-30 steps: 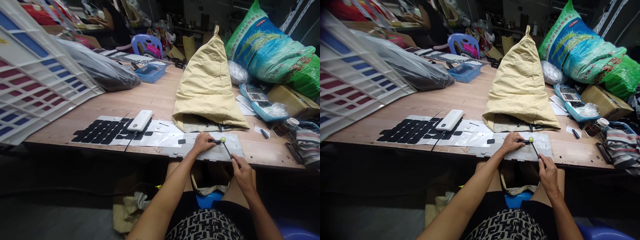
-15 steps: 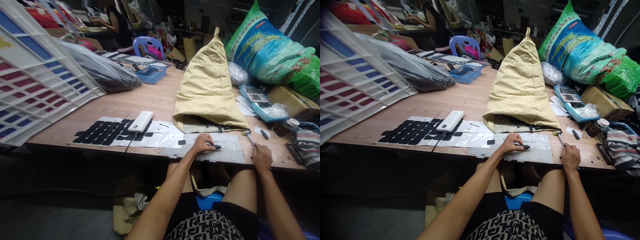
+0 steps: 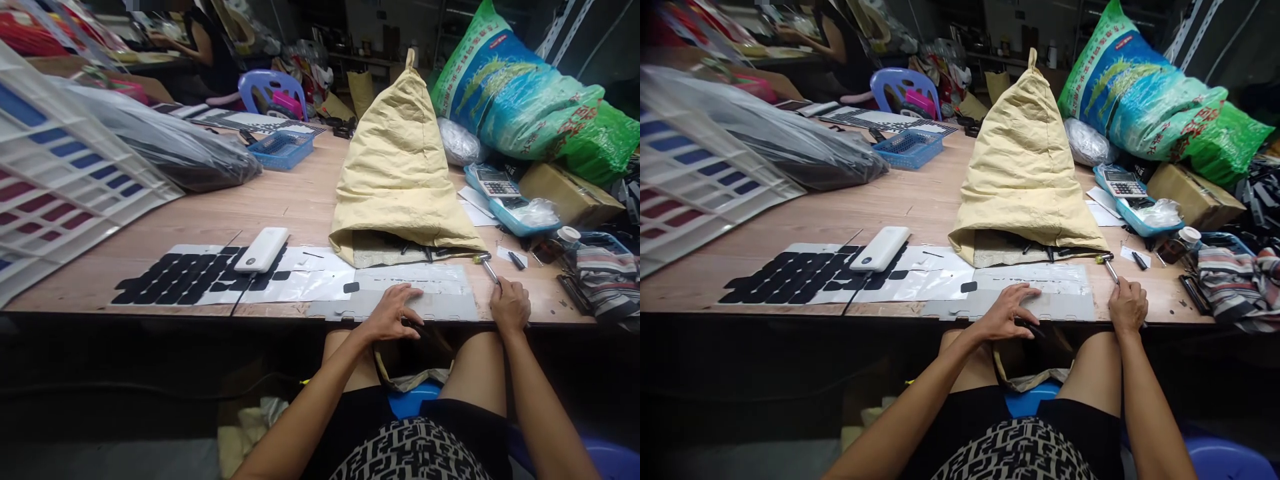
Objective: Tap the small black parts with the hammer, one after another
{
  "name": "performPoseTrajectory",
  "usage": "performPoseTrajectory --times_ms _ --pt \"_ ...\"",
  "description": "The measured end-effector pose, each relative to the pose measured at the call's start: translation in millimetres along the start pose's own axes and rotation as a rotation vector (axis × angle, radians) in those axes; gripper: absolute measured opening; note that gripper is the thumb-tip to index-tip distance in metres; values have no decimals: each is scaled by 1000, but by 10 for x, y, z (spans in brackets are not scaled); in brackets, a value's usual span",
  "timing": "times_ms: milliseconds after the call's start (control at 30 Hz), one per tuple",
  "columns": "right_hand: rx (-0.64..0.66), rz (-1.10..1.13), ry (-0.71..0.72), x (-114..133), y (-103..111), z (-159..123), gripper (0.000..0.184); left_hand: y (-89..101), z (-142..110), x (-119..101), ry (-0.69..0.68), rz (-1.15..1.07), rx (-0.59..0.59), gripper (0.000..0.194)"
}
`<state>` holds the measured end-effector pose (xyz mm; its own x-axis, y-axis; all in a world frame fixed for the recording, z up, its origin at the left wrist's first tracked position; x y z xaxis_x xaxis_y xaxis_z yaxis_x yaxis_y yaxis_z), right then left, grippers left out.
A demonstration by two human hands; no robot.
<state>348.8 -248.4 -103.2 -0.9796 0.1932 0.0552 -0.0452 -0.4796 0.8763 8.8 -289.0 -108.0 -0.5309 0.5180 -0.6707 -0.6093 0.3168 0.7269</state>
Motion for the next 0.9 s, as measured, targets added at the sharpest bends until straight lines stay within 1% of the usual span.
performPoseTrajectory --times_ms 67,133,167,233,267,300,333,400,500,533,600,700,767,833,900 --pt "-2 -5 1 5 -7 -2 31 22 38 -13 3 -24 -19 46" --pt "-3 -6 -1 10 -10 -3 31 92 188 16 70 -62 -110 50" --pt "-3 -5 -2 12 -10 -3 31 141 301 49 142 -71 -187 47" --pt "-2 0 -2 16 -8 -4 32 245 577 146 340 -47 -359 37" --pt "-1 1 0 18 -6 -4 32 292 725 204 445 -17 -428 35" --pt "-2 1 1 21 -2 -3 31 331 871 262 531 25 -472 35" --pt "-3 0 2 26 3 -2 31 362 1009 318 599 74 -494 34" --pt "-2 -2 4 37 18 0 31 397 1239 415 695 173 -482 33" --pt "8 -2 5 56 43 4 31 406 1420 502 779 278 -422 29" --pt "11 -3 4 60 48 4 31 408 1430 516 791 297 -406 28" --pt "13 -10 0 61 50 5 31 421 1373 526 790 314 -380 26" --pt "17 -18 -4 56 39 -1 31 446 1121 513 748 254 -338 23" --pt "24 -15 -7 57 32 -8 31 428 903 484 653 166 -291 21" --pt "31 -9 -16 63 33 -14 31 359 714 435 488 86 -230 19" --pt "38 -4 -29 67 39 -9 32 255 591 377 335 54 -201 19"
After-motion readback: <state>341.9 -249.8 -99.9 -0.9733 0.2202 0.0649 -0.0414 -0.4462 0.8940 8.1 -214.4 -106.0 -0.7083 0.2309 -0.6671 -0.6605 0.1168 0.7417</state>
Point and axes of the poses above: each hand's wrist, its own z-axis towards the middle knuckle, its own y-axis out of the back of the hand, x = y × z, the point moved 1 cm from there along z, towards the middle knuckle, and after that the axes turned 2 degrees about x, right-handed, at the moved point
